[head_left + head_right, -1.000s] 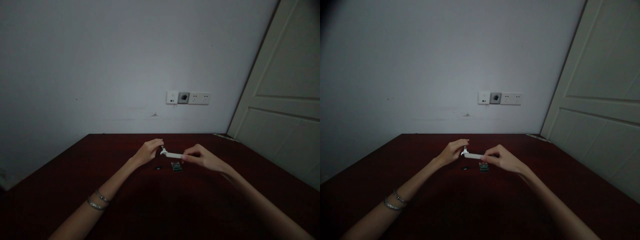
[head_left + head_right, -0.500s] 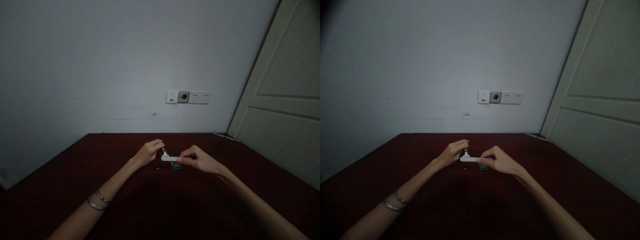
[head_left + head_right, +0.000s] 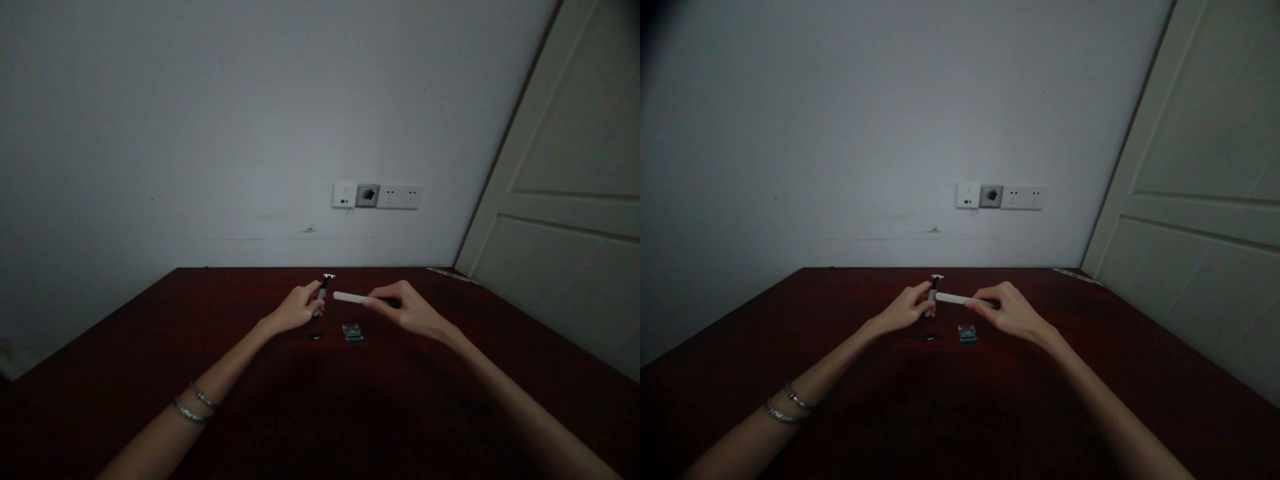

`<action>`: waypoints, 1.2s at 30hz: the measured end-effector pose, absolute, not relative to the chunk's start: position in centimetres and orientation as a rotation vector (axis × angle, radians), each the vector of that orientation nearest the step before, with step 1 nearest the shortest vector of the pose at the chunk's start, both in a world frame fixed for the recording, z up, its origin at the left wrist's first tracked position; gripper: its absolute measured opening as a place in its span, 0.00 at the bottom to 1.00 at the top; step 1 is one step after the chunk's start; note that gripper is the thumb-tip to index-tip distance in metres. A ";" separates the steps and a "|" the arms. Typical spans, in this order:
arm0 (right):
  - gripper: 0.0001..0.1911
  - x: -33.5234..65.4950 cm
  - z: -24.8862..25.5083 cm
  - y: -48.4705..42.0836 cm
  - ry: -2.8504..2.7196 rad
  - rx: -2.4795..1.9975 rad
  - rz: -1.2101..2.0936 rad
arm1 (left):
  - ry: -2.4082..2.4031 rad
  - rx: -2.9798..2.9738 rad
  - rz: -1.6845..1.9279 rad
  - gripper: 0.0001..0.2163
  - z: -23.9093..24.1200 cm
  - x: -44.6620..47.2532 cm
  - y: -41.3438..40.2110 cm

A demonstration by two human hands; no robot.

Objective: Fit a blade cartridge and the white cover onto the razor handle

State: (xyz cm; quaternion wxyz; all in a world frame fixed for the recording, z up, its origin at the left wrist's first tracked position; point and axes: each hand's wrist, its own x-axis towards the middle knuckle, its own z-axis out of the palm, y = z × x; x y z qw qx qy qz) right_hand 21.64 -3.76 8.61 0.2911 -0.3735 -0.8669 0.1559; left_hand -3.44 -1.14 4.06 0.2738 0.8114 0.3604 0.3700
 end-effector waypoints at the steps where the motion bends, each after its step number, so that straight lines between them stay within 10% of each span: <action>1: 0.19 21.5 8.4 -3.7 -2.308 -1.014 0.362 | 0.929 2.060 0.947 0.03 3.8 -2.9 -1.3; 27: 0.19 23.2 5.3 -0.6 -2.114 -1.115 0.248 | 0.823 1.679 0.927 0.06 2.9 -0.9 -2.1; 36: 0.19 19.6 4.4 -1.8 -1.941 -0.982 0.669 | 1.305 1.986 1.124 0.05 2.5 -1.4 -1.2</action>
